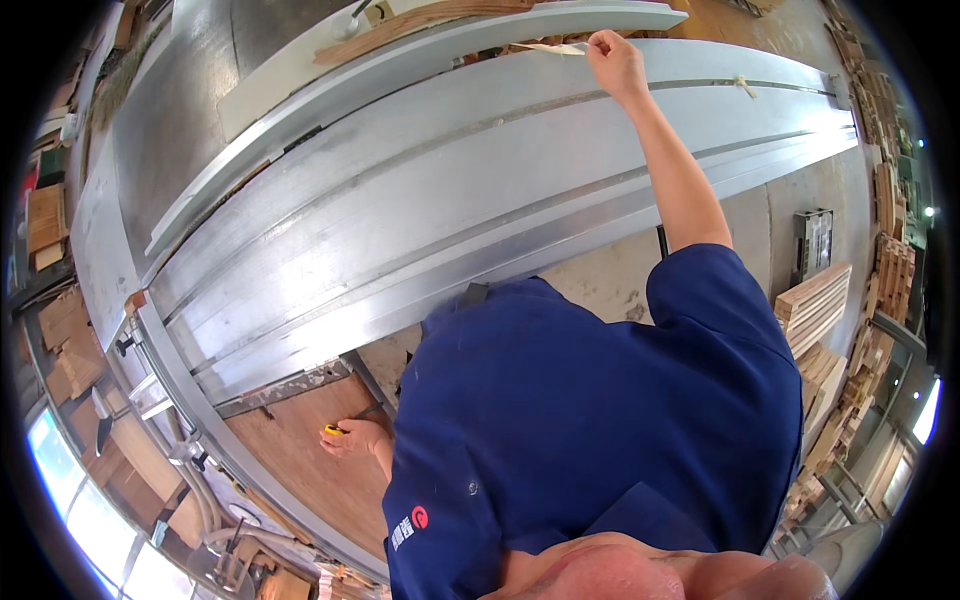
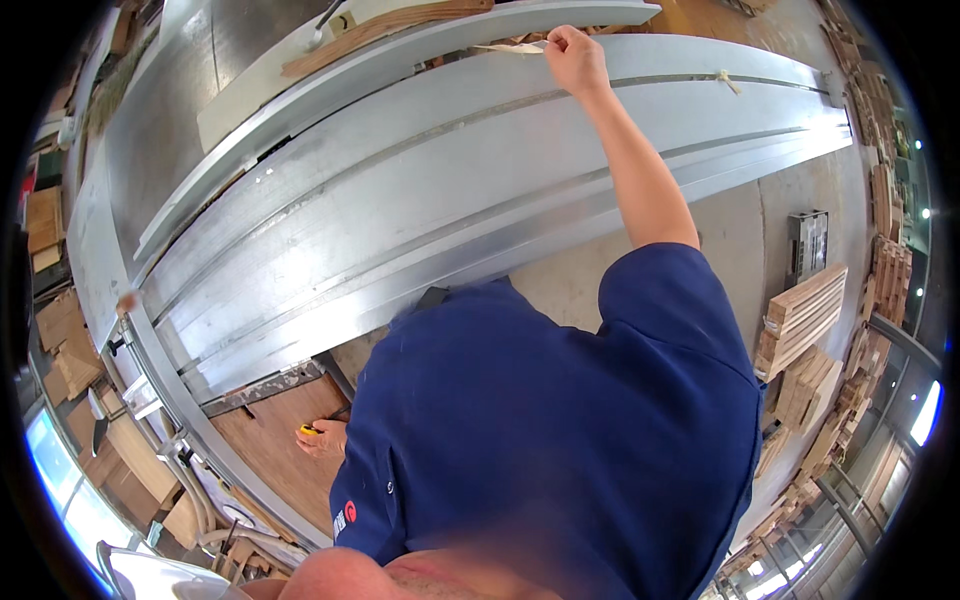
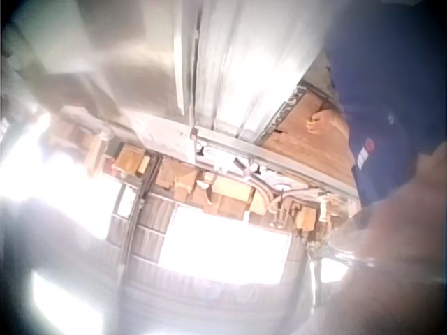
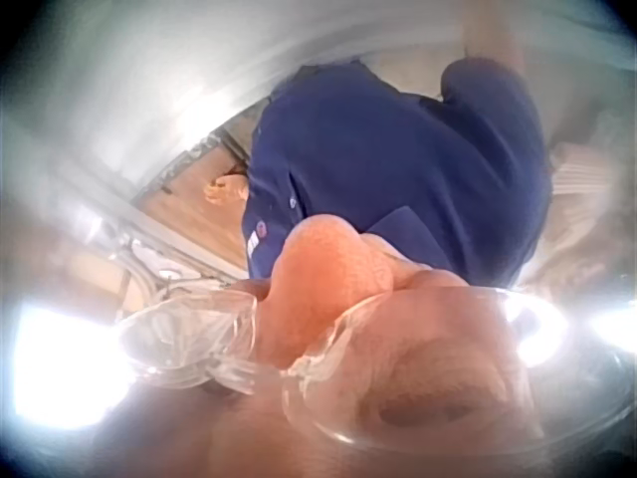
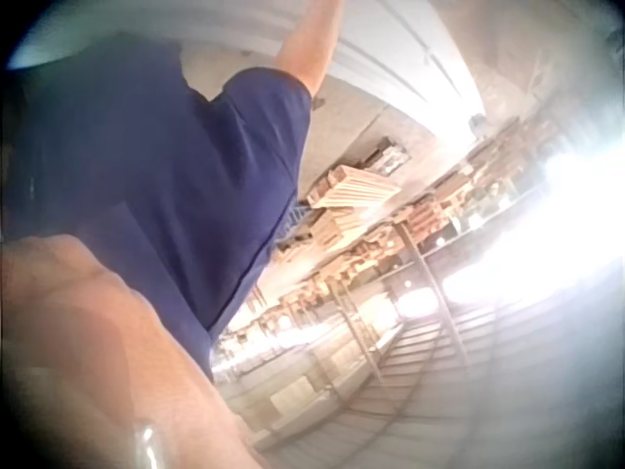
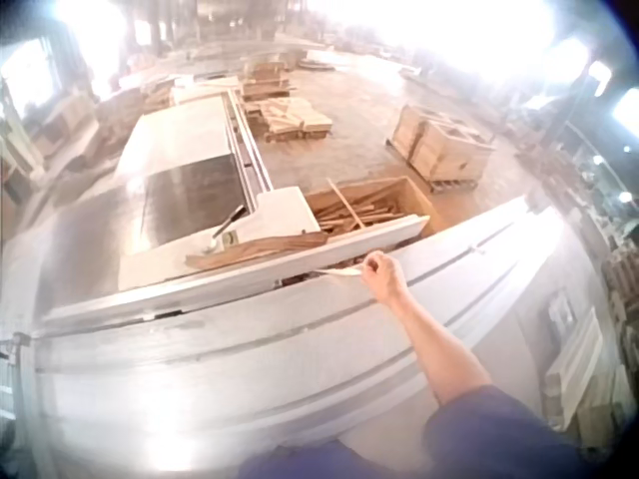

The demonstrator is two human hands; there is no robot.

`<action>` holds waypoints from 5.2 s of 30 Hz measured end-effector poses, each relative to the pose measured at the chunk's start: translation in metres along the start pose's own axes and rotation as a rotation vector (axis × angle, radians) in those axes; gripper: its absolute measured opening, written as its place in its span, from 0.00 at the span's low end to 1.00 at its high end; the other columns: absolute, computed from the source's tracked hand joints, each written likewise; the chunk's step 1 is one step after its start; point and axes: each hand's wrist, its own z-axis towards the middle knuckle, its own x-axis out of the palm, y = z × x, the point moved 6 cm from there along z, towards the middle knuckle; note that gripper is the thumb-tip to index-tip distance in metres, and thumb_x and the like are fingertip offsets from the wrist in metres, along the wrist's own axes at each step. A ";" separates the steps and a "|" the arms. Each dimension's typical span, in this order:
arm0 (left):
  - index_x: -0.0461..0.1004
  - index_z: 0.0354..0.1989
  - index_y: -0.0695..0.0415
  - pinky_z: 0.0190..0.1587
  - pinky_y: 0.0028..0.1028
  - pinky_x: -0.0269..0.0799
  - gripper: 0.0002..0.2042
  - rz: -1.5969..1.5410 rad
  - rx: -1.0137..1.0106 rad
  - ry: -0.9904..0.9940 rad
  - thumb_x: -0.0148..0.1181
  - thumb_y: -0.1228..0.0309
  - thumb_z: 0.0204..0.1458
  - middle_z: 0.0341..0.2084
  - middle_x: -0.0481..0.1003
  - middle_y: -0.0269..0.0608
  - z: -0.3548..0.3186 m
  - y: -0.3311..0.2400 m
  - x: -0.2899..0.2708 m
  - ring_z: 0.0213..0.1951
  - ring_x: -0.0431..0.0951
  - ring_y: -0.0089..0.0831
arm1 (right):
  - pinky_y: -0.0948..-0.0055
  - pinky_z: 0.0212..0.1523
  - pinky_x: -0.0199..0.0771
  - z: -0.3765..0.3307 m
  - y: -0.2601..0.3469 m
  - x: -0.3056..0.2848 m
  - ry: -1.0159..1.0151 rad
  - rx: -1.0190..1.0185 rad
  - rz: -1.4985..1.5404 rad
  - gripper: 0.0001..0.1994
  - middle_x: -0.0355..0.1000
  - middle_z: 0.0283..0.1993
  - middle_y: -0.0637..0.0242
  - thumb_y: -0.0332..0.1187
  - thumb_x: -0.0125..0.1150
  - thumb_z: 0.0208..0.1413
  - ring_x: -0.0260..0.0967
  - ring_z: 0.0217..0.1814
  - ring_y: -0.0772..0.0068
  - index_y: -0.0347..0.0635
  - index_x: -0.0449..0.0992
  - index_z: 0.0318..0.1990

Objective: The person handles several thin wood pieces, measuring their thickness and width using a tape measure and an L-square, and then measures the dimensions of a larger wood panel on a machine table.

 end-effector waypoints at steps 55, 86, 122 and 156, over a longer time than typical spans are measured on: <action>0.72 0.58 0.63 0.58 0.48 0.71 0.19 -0.150 -0.152 0.092 0.58 0.66 0.63 0.53 0.73 0.59 -0.109 -0.080 -0.057 0.58 0.72 0.54 | 0.60 0.75 0.61 -0.012 -0.360 -0.266 -0.370 0.241 -0.443 0.32 0.62 0.74 0.52 0.46 0.63 0.61 0.56 0.78 0.54 0.45 0.67 0.71; 0.69 0.60 0.65 0.63 0.45 0.65 0.21 -0.352 0.046 0.121 0.60 0.68 0.60 0.54 0.72 0.58 -0.233 -0.210 -0.137 0.58 0.69 0.53 | 0.69 0.50 0.79 0.212 -0.278 -0.164 -0.412 -0.352 0.000 0.18 0.82 0.46 0.59 0.38 0.68 0.63 0.79 0.46 0.69 0.34 0.80 0.54; 0.74 0.57 0.64 0.67 0.47 0.65 0.22 -0.322 -0.724 -0.212 0.66 0.63 0.59 0.60 0.72 0.57 -0.297 0.285 -0.190 0.65 0.69 0.53 | 0.63 0.43 0.89 -0.683 0.371 0.229 1.996 -0.151 0.261 0.18 0.77 0.50 0.59 0.34 0.52 0.73 0.81 0.44 0.65 0.40 0.67 0.65; 0.66 0.60 0.63 0.72 0.53 0.52 0.23 0.242 -1.453 -0.174 0.58 0.63 0.62 0.67 0.61 0.57 -0.268 0.356 -0.153 0.71 0.54 0.56 | 0.57 0.68 0.69 -0.873 0.769 0.525 1.080 -1.849 0.515 0.14 0.67 0.71 0.61 0.22 0.61 0.57 0.65 0.71 0.48 0.42 0.74 0.50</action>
